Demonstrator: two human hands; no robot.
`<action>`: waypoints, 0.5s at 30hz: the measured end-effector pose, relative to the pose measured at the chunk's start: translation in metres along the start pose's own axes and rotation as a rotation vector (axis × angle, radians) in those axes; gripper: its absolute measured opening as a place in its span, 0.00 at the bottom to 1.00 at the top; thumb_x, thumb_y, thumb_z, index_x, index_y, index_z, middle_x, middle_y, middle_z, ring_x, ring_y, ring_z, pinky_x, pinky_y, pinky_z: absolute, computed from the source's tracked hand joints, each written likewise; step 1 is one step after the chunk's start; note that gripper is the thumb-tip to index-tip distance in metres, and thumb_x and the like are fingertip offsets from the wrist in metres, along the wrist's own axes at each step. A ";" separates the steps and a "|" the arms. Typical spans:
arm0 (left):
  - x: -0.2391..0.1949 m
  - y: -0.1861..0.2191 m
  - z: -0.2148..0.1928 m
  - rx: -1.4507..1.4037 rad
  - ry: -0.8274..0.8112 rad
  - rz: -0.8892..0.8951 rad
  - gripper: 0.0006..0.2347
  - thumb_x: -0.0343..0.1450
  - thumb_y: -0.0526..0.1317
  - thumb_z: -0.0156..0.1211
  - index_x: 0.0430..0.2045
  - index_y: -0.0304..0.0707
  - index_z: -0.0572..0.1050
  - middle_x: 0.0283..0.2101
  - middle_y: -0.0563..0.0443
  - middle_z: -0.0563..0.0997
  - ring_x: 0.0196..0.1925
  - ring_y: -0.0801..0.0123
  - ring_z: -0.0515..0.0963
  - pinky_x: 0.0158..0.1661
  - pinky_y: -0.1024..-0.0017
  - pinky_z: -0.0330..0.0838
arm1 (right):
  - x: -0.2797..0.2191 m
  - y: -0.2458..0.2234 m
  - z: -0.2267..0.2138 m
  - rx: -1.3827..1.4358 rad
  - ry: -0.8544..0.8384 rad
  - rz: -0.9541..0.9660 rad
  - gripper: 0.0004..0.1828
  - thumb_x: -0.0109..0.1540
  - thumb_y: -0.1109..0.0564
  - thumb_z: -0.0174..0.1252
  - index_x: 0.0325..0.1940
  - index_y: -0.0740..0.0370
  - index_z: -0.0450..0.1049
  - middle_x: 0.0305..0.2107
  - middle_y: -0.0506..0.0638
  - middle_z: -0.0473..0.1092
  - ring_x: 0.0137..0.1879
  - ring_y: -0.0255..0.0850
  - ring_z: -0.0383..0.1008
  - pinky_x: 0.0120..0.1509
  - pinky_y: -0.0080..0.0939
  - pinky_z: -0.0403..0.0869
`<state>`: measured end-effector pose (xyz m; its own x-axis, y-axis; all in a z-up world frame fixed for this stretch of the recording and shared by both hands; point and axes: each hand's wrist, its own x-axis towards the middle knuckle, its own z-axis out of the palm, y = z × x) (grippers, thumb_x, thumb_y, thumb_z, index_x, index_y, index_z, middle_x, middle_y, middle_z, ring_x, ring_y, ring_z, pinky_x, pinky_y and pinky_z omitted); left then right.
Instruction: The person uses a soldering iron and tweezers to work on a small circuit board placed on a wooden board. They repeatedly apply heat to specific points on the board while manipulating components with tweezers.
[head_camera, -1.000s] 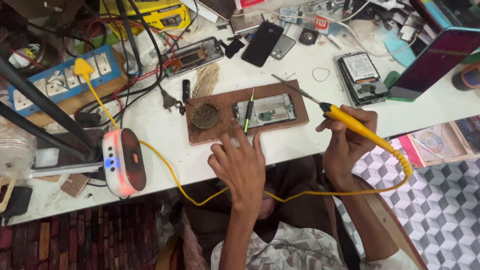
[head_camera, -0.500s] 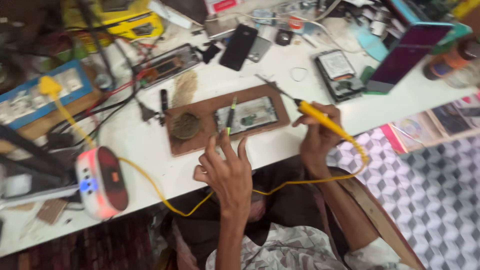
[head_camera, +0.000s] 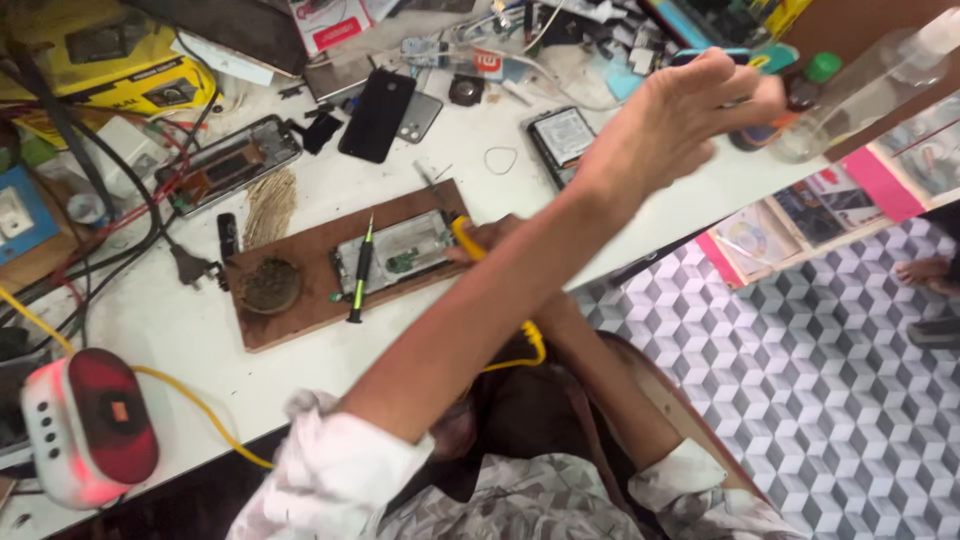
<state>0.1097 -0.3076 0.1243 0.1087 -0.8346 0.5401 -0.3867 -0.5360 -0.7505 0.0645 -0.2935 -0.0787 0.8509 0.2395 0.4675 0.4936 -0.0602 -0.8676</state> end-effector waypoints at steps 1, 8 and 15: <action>0.013 0.004 0.018 -0.005 -0.079 0.165 0.21 0.76 0.46 0.50 0.66 0.60 0.61 0.63 0.62 0.57 0.63 0.68 0.57 0.64 0.61 0.45 | 0.001 0.000 0.001 -0.089 -0.023 -0.170 0.25 0.73 0.58 0.57 0.74 0.55 0.62 0.64 0.47 0.63 0.66 0.38 0.69 0.72 0.44 0.74; 0.031 0.032 0.081 0.105 -0.124 0.408 0.12 0.72 0.42 0.54 0.50 0.60 0.74 0.62 0.64 0.53 0.64 0.71 0.53 0.59 0.63 0.46 | -0.013 -0.026 -0.005 -0.902 -0.092 -0.327 0.22 0.71 0.51 0.54 0.70 0.47 0.69 0.70 0.45 0.61 0.66 0.47 0.66 0.71 0.53 0.64; 0.043 0.007 0.105 0.221 0.227 0.196 0.15 0.77 0.46 0.56 0.58 0.54 0.68 0.63 0.58 0.54 0.69 0.65 0.53 0.61 0.55 0.49 | 0.002 -0.021 -0.002 -0.781 0.046 -0.535 0.19 0.64 0.56 0.59 0.56 0.70 0.73 0.56 0.61 0.70 0.62 0.61 0.71 0.67 0.62 0.70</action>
<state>0.2074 -0.3604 0.1020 -0.1634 -0.8877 0.4304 -0.1701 -0.4044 -0.8986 0.0557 -0.2939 -0.0592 0.4754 0.3856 0.7908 0.7863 -0.5894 -0.1853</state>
